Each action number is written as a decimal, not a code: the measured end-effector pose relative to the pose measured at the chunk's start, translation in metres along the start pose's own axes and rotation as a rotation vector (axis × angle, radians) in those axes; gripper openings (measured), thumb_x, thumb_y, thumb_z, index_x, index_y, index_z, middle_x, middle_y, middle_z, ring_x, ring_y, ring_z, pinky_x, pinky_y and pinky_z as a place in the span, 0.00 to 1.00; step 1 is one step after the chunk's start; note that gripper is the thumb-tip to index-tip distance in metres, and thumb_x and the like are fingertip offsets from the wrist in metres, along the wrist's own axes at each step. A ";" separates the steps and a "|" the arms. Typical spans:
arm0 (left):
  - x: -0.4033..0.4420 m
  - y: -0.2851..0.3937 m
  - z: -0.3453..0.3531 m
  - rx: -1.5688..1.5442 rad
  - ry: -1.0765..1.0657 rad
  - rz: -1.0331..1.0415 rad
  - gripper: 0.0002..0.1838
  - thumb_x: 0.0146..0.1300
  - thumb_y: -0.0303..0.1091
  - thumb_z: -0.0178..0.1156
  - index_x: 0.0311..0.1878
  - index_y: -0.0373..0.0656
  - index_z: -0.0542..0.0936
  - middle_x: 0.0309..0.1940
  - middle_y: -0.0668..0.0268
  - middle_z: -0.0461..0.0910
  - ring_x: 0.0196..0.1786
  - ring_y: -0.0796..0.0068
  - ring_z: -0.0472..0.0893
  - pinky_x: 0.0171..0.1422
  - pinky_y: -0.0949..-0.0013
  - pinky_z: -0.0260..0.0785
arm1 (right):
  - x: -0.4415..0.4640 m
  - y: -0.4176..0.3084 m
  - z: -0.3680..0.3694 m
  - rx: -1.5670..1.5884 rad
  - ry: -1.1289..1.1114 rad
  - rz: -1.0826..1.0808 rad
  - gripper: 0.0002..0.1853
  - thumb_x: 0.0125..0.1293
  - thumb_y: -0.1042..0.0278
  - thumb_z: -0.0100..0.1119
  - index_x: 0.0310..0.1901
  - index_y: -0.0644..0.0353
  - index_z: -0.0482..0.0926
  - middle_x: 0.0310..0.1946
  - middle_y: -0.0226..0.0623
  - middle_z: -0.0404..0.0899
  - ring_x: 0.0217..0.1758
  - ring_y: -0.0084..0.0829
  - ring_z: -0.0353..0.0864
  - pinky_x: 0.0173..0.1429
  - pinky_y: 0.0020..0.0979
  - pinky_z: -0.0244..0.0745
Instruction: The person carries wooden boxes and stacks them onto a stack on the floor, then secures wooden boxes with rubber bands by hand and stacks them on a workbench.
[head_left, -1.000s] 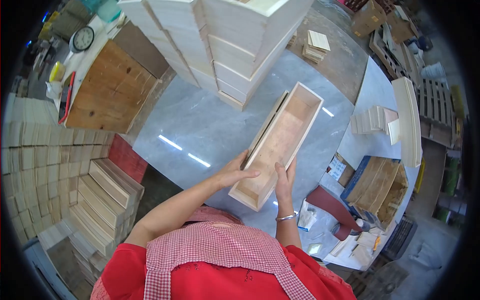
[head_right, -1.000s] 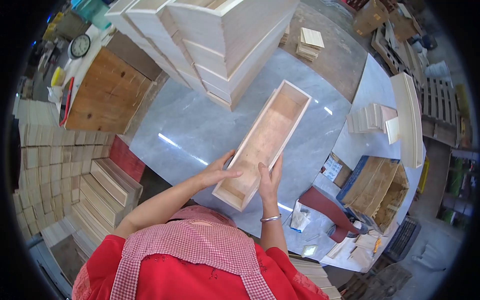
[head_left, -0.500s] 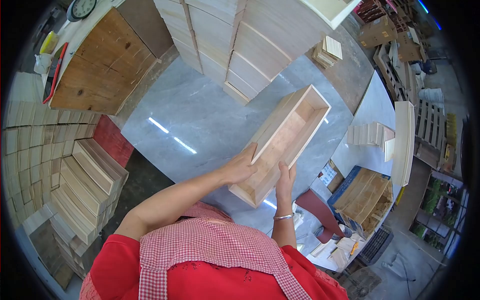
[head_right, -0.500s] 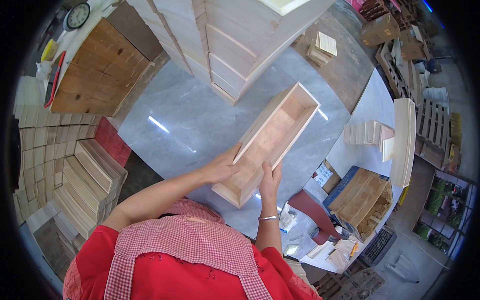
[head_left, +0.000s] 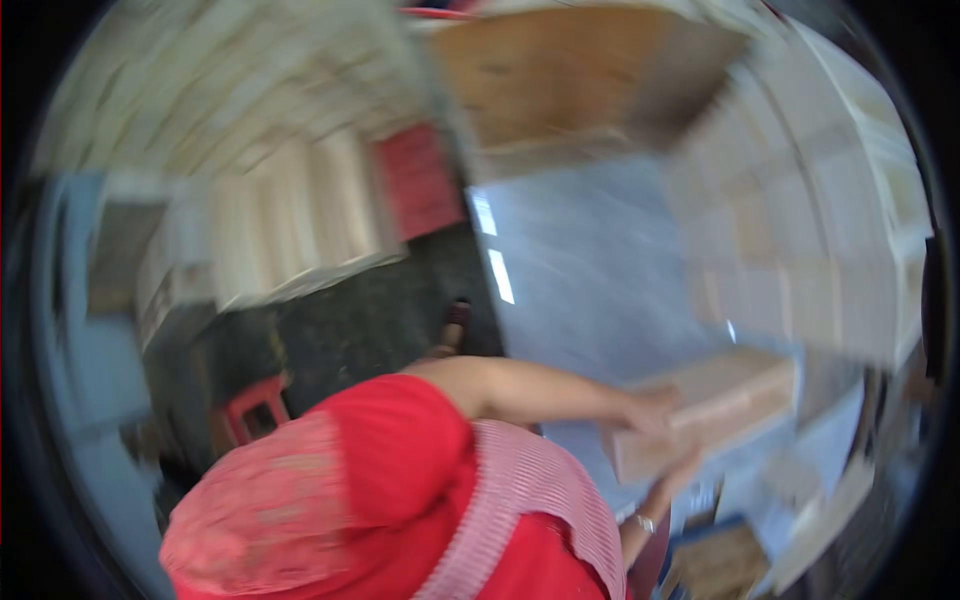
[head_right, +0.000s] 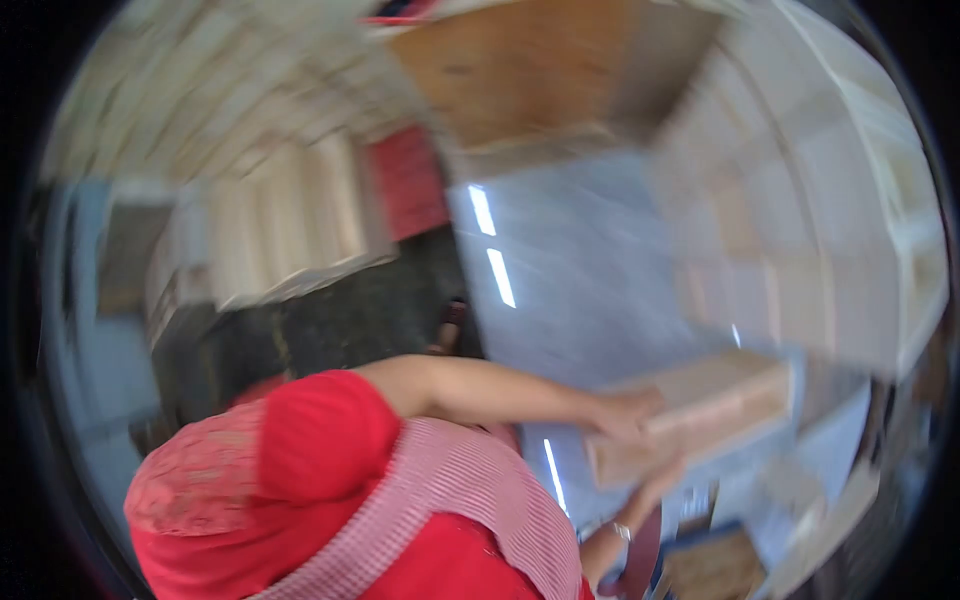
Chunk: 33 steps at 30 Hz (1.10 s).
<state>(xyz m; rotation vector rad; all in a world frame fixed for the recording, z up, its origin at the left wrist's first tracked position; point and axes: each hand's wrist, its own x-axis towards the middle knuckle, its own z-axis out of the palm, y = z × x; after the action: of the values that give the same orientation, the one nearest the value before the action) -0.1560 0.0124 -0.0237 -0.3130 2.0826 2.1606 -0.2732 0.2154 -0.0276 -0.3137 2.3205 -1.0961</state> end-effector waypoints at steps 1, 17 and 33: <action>-0.022 0.021 -0.016 0.080 0.111 0.026 0.44 0.54 0.48 0.66 0.69 0.34 0.61 0.68 0.41 0.60 0.71 0.44 0.62 0.75 0.57 0.53 | -0.005 -0.025 0.001 0.028 0.053 0.056 0.29 0.78 0.52 0.36 0.67 0.71 0.65 0.65 0.52 0.68 0.63 0.41 0.71 0.68 0.40 0.67; -0.627 -0.170 -0.224 1.093 0.882 -1.047 0.10 0.57 0.34 0.63 0.41 0.42 0.82 0.40 0.58 0.81 0.54 0.59 0.76 0.66 0.51 0.61 | -0.141 -0.213 0.117 0.023 0.190 -0.350 0.28 0.76 0.49 0.41 0.61 0.69 0.71 0.59 0.46 0.74 0.56 0.39 0.78 0.59 0.36 0.72; -0.653 0.069 -0.203 -0.317 0.588 0.132 0.17 0.70 0.35 0.56 0.56 0.35 0.76 0.42 0.67 0.80 0.46 0.79 0.74 0.53 0.68 0.67 | -0.330 -0.384 0.341 -0.126 -1.062 -1.374 0.20 0.53 0.68 0.72 0.48 0.64 0.79 0.47 0.48 0.78 0.52 0.43 0.77 0.55 0.38 0.72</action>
<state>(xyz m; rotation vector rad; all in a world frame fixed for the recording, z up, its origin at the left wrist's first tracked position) 0.4745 -0.1579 0.1899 -0.9736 2.0393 2.7364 0.1834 -0.1083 0.2162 -2.0991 0.9959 -0.8550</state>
